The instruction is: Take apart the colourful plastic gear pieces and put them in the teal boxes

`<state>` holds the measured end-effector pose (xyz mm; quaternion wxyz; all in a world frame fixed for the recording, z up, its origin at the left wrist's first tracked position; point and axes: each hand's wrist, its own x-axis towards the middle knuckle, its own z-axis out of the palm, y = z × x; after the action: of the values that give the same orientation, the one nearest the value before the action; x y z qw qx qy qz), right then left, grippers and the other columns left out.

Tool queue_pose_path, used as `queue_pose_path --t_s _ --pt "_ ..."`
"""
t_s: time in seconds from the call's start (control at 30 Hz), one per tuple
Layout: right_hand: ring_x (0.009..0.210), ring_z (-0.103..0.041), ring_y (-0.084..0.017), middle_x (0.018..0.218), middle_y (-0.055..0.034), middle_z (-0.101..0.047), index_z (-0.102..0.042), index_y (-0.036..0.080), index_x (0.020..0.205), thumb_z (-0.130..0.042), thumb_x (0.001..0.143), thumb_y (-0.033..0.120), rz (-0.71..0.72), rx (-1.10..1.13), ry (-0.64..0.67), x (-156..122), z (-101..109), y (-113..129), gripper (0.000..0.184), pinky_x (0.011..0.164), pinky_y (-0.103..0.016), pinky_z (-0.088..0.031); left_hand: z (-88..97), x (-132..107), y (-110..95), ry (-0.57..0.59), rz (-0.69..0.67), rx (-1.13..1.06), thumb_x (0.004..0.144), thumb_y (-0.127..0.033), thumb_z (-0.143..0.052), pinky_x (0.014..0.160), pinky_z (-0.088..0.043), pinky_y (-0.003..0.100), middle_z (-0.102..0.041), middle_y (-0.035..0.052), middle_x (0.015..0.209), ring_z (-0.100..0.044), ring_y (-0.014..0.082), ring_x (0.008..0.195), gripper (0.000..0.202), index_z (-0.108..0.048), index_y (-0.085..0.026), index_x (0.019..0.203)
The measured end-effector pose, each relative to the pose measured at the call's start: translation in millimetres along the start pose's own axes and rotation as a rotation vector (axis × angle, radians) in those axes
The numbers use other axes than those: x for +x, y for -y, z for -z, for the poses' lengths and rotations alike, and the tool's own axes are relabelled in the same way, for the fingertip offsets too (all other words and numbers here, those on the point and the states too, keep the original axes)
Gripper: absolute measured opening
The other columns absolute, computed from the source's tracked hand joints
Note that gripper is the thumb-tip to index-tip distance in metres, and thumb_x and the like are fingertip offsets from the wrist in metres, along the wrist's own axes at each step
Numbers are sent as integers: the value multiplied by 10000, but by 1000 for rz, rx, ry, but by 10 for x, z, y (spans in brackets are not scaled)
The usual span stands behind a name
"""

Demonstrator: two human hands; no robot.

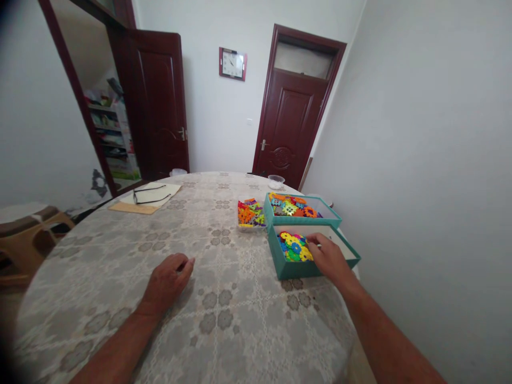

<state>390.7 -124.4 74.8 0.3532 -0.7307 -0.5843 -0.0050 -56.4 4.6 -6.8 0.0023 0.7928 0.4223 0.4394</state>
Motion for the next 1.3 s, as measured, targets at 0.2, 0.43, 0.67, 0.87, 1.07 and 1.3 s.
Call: queue_pose_path --t_s 0.2,0.43,0.67,0.87,1.07,1.3 --pt "999 -676 -273 1041 -112 -741 -705 214 1020 -476 1007 384 193 -134 -134 -468 -175 -158 286 931 -420 -507 23 15 -17 34 31 -3 974 -383 -466 659 -388 299 -534 -6 648 -497 170 629 347 -472 -236 659" --pt "1033 -607 -303 996 -118 -687 -632 198 1048 -506 973 281 380 -338 -348 -686 -527 -216 168 1125 -564 -370 -5 -8 42 122 99 19 946 -426 -458 576 -302 291 -397 -35 544 -399 150 527 416 -363 -236 589" --pt "1016 -619 -324 961 -113 -687 -642 199 1029 -644 942 438 395 -411 -229 -659 -357 -225 255 999 -503 -411 0 1 51 169 91 39 945 -465 -462 577 -316 283 -400 -36 539 -410 152 530 432 -374 -237 589" --pt "988 -637 -317 969 -114 -701 -657 214 1014 -637 941 444 383 -404 -196 -818 -218 -237 242 960 -486 -407 1 8 51 169 91 38 937 -462 -467 569 -312 283 -408 -36 532 -412 151 526 429 -373 -237 585" --pt "985 -653 -327 1002 -120 -714 -650 231 1015 -646 933 440 382 -398 -192 -1043 -94 -232 224 967 -510 -422 11 0 39 170 96 35 942 -458 -463 569 -312 282 -398 -38 536 -405 149 522 426 -371 -236 590" --pt "1055 -662 -317 1091 -135 -722 -648 231 1101 -605 977 410 402 -316 -172 -916 58 -162 222 995 -486 -456 3 -19 47 184 92 35 940 -466 -469 579 -323 285 -427 -30 555 -426 150 532 426 -385 -235 593"
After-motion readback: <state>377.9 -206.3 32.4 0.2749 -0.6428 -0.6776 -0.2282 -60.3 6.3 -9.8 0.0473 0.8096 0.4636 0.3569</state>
